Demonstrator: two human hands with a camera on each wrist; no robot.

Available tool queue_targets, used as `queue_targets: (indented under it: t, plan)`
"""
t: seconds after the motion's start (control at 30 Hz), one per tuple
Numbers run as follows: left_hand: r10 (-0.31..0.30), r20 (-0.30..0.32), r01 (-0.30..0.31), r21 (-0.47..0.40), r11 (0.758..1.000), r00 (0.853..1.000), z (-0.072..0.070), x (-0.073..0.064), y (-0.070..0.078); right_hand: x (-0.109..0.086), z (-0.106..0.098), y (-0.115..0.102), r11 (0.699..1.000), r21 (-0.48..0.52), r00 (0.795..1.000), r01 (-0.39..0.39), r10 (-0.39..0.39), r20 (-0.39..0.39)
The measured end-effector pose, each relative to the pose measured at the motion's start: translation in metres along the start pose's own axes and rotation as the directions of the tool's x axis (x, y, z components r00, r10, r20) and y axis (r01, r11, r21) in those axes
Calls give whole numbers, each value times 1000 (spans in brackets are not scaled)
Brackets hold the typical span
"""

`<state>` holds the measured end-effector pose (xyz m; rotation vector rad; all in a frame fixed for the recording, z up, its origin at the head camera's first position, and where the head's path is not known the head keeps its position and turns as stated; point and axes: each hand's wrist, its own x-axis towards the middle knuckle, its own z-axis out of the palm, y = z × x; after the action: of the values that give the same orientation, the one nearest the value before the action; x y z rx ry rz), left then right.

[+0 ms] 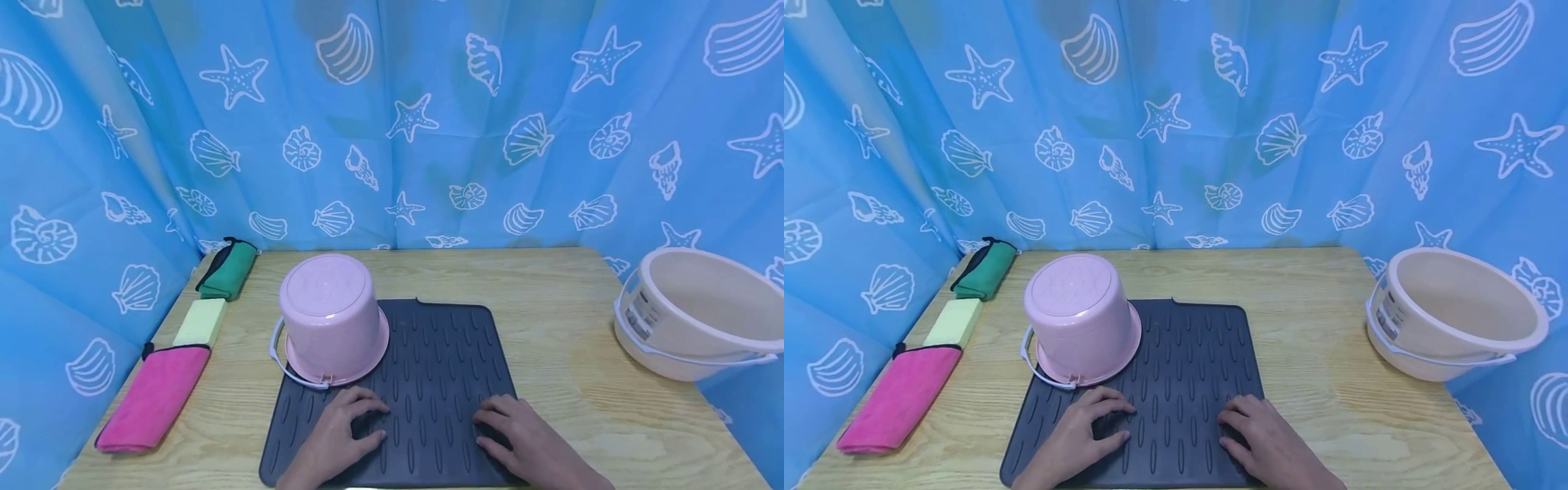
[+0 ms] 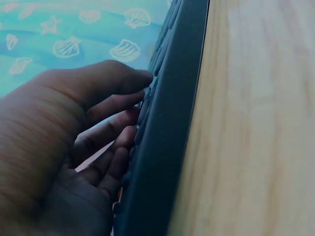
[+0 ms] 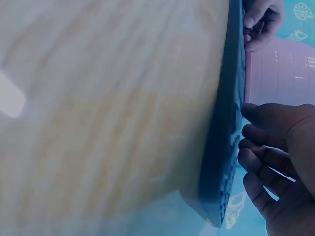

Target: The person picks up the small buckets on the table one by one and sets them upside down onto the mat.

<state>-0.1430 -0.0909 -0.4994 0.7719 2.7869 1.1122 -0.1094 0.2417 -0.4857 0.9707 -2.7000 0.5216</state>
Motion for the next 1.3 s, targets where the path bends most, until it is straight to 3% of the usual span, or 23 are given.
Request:
queue_targets:
  t: [0.37, 0.83, 1.1, 1.3]
  plan:
    - [6, 2, -6, -28, 1000, 1000, 1, -1, -3, 6, -41, 15, 982, -146, 987, -117, 99, -124]
    - [14, 1, -14, -18, 1000, 1000, 1, -2, -3, 0, -126, 61, 959, -267, 950, -101, 13, -311]
    - [34, -2, -34, -20, 999, 999, 0, -3, -2, -16, -154, 91, 930, -346, 937, -120, -9, -349]
    - [15, 25, -15, -25, 1000, 1000, 0, -2, 0, -31, -170, 109, 907, -360, 935, -220, 90, -344]
